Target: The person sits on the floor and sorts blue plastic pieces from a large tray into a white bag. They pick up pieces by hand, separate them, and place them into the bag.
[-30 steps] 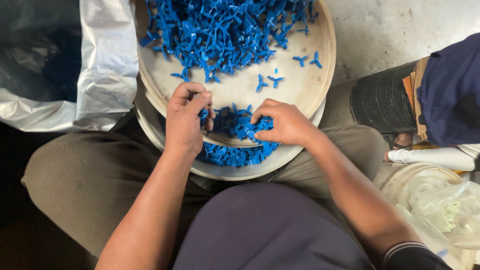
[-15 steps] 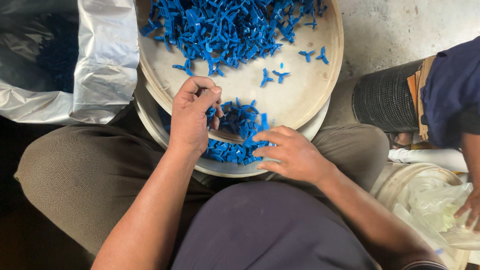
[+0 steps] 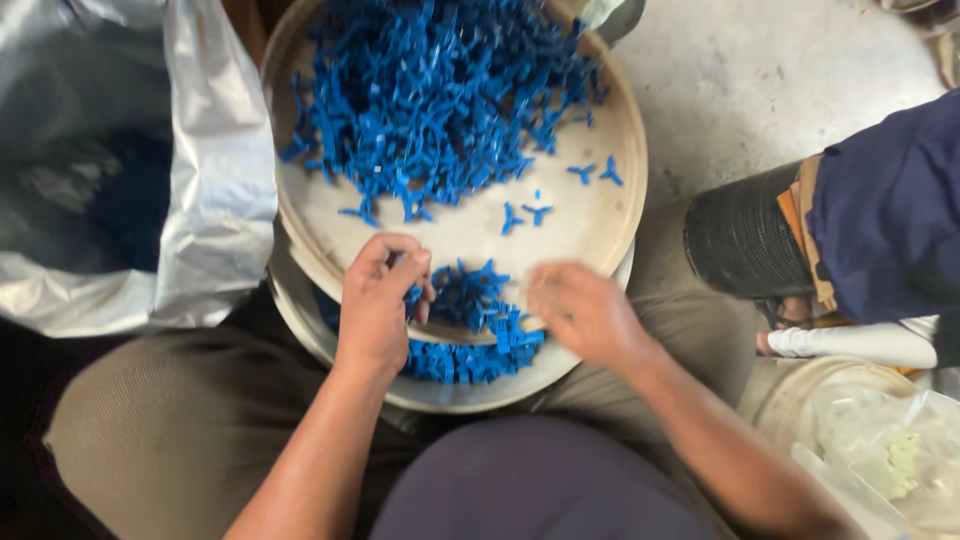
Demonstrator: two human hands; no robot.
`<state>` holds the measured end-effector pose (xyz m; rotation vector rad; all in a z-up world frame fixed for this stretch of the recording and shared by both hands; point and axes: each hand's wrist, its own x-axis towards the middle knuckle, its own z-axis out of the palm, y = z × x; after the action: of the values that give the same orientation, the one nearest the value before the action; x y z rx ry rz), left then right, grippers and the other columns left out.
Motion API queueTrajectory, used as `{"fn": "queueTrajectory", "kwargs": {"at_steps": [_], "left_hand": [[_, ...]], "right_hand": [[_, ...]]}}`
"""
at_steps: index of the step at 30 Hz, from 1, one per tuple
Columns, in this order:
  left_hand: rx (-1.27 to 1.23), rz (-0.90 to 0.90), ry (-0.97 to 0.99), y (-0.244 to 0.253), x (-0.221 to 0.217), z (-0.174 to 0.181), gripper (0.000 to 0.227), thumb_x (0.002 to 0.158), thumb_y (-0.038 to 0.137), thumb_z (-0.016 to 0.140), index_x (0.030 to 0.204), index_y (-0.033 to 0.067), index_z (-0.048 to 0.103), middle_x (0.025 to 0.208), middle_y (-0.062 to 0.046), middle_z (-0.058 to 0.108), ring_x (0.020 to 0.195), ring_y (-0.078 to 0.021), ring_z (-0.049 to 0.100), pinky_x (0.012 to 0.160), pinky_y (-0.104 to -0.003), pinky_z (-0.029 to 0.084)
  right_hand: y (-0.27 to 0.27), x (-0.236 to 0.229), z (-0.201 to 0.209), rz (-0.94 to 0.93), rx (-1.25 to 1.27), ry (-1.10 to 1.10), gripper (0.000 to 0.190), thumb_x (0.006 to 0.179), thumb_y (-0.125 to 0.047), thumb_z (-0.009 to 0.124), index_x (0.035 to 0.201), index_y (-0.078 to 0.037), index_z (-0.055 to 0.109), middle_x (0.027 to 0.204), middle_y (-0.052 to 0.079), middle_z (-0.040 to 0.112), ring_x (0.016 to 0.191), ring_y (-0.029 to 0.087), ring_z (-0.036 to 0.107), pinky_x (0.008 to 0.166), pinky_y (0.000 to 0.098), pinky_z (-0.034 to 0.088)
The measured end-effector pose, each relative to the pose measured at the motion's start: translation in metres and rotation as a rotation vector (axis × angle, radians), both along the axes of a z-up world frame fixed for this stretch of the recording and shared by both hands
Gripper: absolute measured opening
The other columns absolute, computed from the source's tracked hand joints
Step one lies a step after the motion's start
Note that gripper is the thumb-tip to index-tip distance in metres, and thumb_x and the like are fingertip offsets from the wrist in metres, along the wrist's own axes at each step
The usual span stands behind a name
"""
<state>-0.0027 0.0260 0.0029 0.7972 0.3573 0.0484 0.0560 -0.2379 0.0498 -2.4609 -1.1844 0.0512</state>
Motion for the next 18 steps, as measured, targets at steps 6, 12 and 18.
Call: {"fn": "queueTrajectory", "kwargs": {"at_steps": [6, 12, 18], "left_hand": [[0.006, 0.003, 0.043, -0.001, 0.006, -0.007, 0.01, 0.091, 0.012, 0.069, 0.097, 0.0093, 0.061, 0.075, -0.002, 0.059, 0.062, -0.012, 0.058, 0.046, -0.026, 0.042], [-0.024, 0.178, -0.027, 0.009, 0.005, -0.011, 0.008, 0.093, 0.011, 0.069, 0.095, 0.0084, 0.062, 0.074, -0.002, 0.059, 0.059, -0.013, 0.058, 0.044, -0.027, 0.041], [-0.012, 0.229, -0.016, 0.011, 0.006, -0.007, 0.009, 0.092, 0.012, 0.07, 0.093, 0.0092, 0.061, 0.071, -0.003, 0.058, 0.056, -0.0134, 0.057, 0.043, -0.027, 0.04]], "right_hand": [[0.037, 0.077, -0.024, -0.353, -0.084, 0.104, 0.048, 0.098, -0.048, 0.061, 0.132, -0.015, 0.066, 0.137, 0.016, 0.063, 0.124, 0.037, 0.056, 0.104, 0.048, 0.046], [0.097, 0.016, -0.037, -0.191, -0.318, 0.186, 0.052, 0.088, -0.054, 0.066, 0.134, -0.03, 0.066, 0.149, 0.011, 0.049, 0.137, 0.039, 0.04, 0.106, 0.0611, 0.034], [0.119, 0.0, -0.016, 0.041, -0.328, 0.081, 0.065, 0.068, -0.062, 0.08, 0.124, -0.029, 0.07, 0.148, 0.014, 0.045, 0.133, 0.045, 0.041, 0.099, 0.061, 0.037]]}}
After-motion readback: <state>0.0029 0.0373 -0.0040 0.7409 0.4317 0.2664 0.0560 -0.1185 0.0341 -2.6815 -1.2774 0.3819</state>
